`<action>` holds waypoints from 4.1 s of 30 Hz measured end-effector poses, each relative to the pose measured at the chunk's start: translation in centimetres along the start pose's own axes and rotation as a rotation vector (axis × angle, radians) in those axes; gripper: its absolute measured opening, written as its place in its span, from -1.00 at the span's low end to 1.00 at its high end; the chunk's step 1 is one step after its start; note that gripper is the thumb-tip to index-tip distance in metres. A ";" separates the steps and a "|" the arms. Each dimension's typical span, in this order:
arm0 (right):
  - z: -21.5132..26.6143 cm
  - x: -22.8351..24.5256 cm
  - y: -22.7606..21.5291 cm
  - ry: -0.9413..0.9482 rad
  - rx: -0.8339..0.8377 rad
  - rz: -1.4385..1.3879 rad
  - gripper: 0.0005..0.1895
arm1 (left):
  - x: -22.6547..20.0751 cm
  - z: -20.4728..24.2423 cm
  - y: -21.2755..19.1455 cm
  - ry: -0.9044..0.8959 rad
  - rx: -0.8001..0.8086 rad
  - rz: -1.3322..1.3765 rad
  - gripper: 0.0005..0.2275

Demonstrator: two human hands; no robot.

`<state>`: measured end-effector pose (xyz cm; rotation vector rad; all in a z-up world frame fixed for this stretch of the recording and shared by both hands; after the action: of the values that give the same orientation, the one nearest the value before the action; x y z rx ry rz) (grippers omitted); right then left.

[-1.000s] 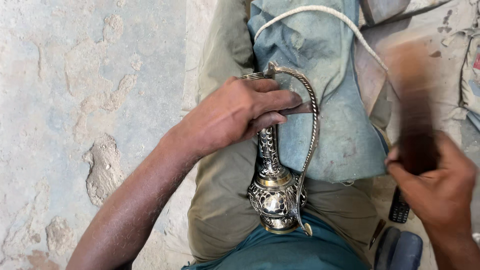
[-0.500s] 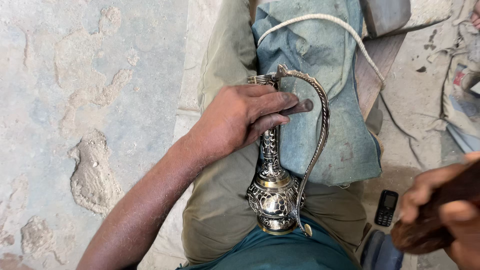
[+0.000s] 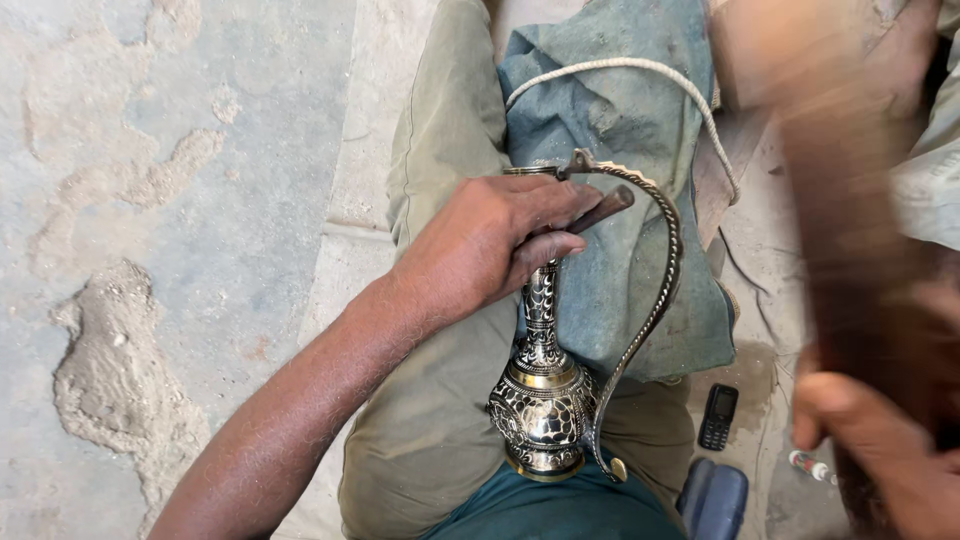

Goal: The person holds a decorative metal vessel with a curved handle and repeatedly strikes it with a wooden mallet. The person rotates the vessel to work on different sections of the handle and neck while seated on the floor.

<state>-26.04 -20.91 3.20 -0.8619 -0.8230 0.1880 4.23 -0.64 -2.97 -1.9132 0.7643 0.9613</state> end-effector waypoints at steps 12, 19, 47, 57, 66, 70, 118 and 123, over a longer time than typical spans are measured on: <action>1.1 -11.0 -4.1 0.301 0.057 -0.135 -0.43 | -0.4 0.0 -0.4 0.095 -0.030 0.035 -0.67; 2.2 4.5 -1.4 -0.102 -0.185 0.247 -0.32 | -0.3 0.3 -0.4 0.110 -0.037 0.042 -0.71; 1.0 -5.4 4.6 0.084 0.050 -0.603 -0.45 | 0.7 3.6 -1.7 -0.564 -0.321 0.428 -0.72; -1.7 -11.6 7.0 -0.368 0.139 -0.834 -0.71 | -4.8 0.0 0.5 -0.202 0.171 -0.139 -0.71; -2.3 -10.8 7.3 -0.066 -0.010 -0.324 -0.66 | -4.2 -0.8 2.0 -0.262 0.075 -0.197 -0.66; -4.7 -12.8 6.5 -0.083 -0.072 -0.053 -0.70 | -4.3 -1.1 2.3 -0.227 0.138 -0.253 -0.64; -5.9 -3.4 4.6 -0.038 0.069 0.346 -0.52 | -4.4 -1.4 2.4 -0.276 0.198 -0.226 -0.75; -6.4 -9.2 5.7 -0.066 -0.248 -0.459 -0.48 | -5.2 -1.6 0.7 -0.145 0.007 -0.388 -0.73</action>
<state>-26.82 -25.19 -8.56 -0.8771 -1.0988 -0.2964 1.53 -1.57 1.68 -1.8706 0.2953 0.8384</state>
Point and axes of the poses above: each hand's wrist, its own z-axis away from the middle knuckle, its own y-axis out of the palm, x = y × z, the point moved 5 cm from there along -z, towards the middle knuckle, and after that the axes turned 1 degree about x, right-handed, at the moved point
